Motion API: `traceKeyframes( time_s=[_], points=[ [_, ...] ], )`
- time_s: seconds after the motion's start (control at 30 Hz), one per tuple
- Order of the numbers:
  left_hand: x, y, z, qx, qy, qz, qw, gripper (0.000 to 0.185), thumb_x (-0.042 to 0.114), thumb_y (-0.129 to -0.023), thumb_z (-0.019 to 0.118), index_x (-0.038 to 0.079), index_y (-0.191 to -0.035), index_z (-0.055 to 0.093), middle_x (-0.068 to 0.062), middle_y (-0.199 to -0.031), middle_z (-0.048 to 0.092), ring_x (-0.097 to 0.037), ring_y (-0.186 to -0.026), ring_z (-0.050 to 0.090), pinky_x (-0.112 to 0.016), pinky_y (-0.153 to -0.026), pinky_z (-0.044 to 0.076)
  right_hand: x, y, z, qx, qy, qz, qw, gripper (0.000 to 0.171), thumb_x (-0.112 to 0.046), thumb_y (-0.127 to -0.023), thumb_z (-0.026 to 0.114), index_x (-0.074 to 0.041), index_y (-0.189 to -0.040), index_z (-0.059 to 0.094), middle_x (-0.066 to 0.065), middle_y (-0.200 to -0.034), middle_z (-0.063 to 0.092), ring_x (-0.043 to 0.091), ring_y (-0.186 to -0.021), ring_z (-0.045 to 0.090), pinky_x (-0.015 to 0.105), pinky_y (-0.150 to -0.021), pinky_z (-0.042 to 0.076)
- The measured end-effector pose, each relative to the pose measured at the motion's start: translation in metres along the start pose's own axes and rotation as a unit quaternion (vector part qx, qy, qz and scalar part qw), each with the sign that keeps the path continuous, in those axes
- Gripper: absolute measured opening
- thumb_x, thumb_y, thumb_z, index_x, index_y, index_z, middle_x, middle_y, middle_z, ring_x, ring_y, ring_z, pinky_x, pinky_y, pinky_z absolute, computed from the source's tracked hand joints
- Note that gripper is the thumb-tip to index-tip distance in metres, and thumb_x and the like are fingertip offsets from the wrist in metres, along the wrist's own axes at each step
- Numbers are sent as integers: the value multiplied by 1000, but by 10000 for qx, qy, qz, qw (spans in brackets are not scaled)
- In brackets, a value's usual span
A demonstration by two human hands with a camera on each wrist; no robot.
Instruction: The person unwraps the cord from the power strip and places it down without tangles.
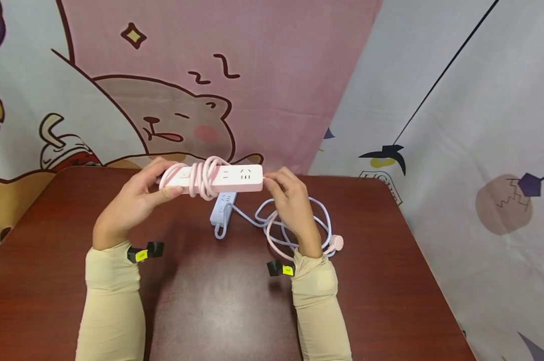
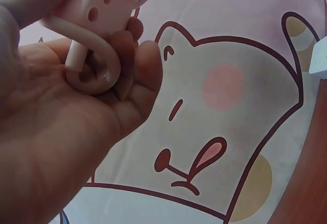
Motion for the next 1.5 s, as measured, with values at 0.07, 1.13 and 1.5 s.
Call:
traceKeyframes(
  time_s=[0.07, 1.13, 1.5],
  points=[
    [0, 0, 1, -59, 61, -21, 10000, 35, 24, -99, 67, 20, -134, 61, 2, -110, 54, -12, -106, 50, -24, -85, 44, 1, 0, -2, 56, -30, -19, 10000, 17, -12, -100, 64, -2, -104, 77, 9, -84, 62, 9, -76, 49, 18, -69, 38],
    [-2, -6, 8, -388, -178, -258, 9988, 39, 26, -100, 66, 13, -135, 60, -5, -108, 54, -18, -102, 53, -33, -87, 45, -20, 4, -26, 339, -746, 607, 9948, 20, -12, -99, 66, 6, -103, 75, -22, -86, 70, 2, -75, 52, 17, -70, 44],
    [-2, -6, 6, -129, -225, -225, 9994, 35, 26, -99, 66, 11, -131, 61, -6, -105, 54, -19, -100, 52, -28, -84, 43, -28, 7, -28, 168, -826, 674, 9942, 16, -8, -98, 67, 6, -101, 75, -23, -80, 68, 0, -72, 53, 16, -65, 44]
  ],
)
Point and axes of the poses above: each hand's wrist, its own y-axis away from the middle knuckle, its own z-axis out of the palm, x = y × z, the point moved 2 cm from there along -y, towards the middle knuckle
